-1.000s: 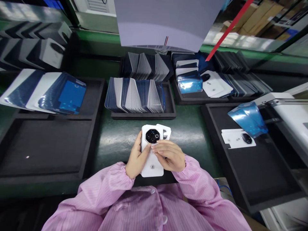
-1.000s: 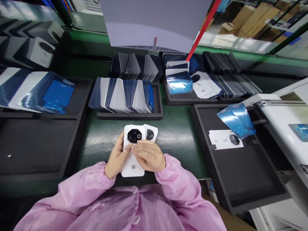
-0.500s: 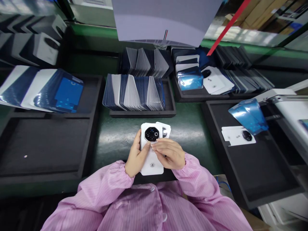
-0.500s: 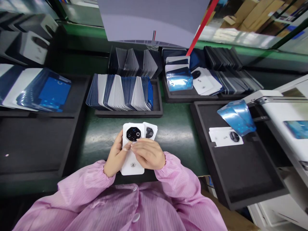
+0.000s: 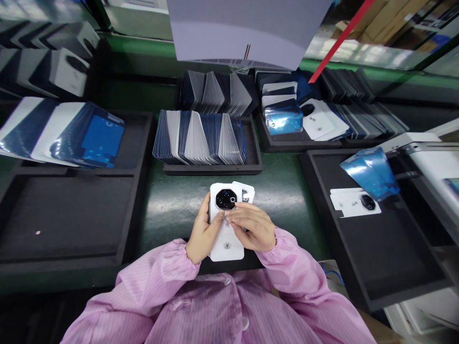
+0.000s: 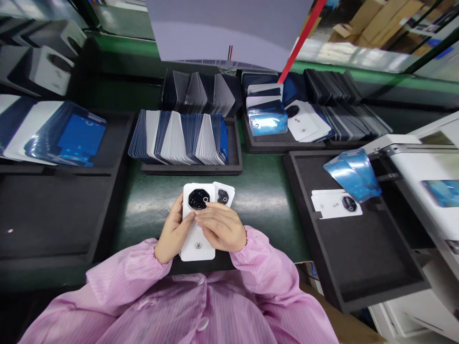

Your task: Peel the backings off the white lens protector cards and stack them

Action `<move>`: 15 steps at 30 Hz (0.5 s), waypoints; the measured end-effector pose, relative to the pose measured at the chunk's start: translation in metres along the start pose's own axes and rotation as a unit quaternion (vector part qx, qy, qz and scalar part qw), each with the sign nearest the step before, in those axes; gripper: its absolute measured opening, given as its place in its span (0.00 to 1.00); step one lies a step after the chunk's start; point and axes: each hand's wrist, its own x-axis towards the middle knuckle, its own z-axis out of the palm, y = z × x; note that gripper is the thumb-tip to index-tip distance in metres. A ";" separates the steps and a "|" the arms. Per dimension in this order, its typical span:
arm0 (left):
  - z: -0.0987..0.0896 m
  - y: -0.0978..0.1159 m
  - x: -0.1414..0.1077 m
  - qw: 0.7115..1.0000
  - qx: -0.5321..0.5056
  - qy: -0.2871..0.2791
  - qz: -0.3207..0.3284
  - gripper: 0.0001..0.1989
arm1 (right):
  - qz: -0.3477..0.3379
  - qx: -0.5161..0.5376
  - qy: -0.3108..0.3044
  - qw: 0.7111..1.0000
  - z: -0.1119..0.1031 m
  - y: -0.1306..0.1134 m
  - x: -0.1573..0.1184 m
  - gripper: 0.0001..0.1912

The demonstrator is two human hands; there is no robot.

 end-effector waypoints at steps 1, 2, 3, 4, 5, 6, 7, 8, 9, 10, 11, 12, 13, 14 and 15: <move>0.000 0.000 0.000 1.000 0.000 0.000 -0.001 0.31 | 0.001 -0.004 0.000 1.000 0.000 0.000 0.001 0.20; 0.000 -0.001 0.000 1.000 0.000 0.000 -0.001 0.31 | 0.002 -0.007 0.000 1.000 0.000 0.000 0.001 0.19; 0.000 -0.001 0.000 1.000 0.001 -0.001 0.000 0.31 | 0.003 -0.010 -0.001 1.000 0.000 -0.001 0.002 0.19; -0.001 -0.001 -0.001 1.000 0.002 -0.001 0.002 0.30 | 0.004 -0.012 -0.002 1.000 -0.001 -0.001 0.002 0.19; -0.001 -0.002 -0.001 1.000 0.003 -0.002 0.004 0.30 | 0.003 -0.013 -0.003 1.000 0.000 -0.001 0.002 0.19; -0.001 -0.002 -0.001 1.000 0.003 -0.003 0.007 0.30 | 0.002 -0.013 -0.004 1.000 0.000 -0.001 0.002 0.19; -0.001 -0.002 -0.002 1.000 0.003 -0.004 0.010 0.30 | 0.000 -0.012 -0.003 1.000 0.000 -0.001 0.002 0.19; -0.001 -0.002 -0.002 1.000 0.002 -0.005 0.011 0.29 | -0.001 -0.013 -0.002 1.000 0.000 -0.001 0.002 0.19; -0.001 -0.002 -0.002 1.000 0.001 -0.006 0.010 0.29 | 0.001 -0.017 -0.001 1.000 0.000 -0.001 0.001 0.19; 0.000 -0.002 -0.002 1.000 -0.002 -0.006 0.007 0.30 | 0.007 -0.028 0.002 1.000 0.000 -0.001 0.001 0.20; 0.000 -0.001 -0.002 1.000 -0.007 -0.007 0.003 0.30 | 0.023 -0.047 0.003 0.999 -0.001 0.000 0.000 0.22; 0.000 -0.001 -0.002 1.000 -0.013 -0.009 -0.003 0.30 | 0.048 -0.068 0.003 0.997 -0.002 0.000 0.000 0.24; 0.001 -0.001 -0.002 1.000 -0.020 -0.010 -0.010 0.30 | 0.080 -0.088 0.002 0.993 -0.003 0.001 0.000 0.26; 0.001 -0.001 -0.002 0.999 -0.027 -0.011 -0.017 0.31 | 0.118 -0.101 -0.002 0.988 -0.004 0.002 0.000 0.30; 0.001 -0.001 -0.002 0.999 -0.031 -0.011 -0.024 0.31 | 0.157 -0.105 -0.008 0.982 -0.005 0.003 0.000 0.35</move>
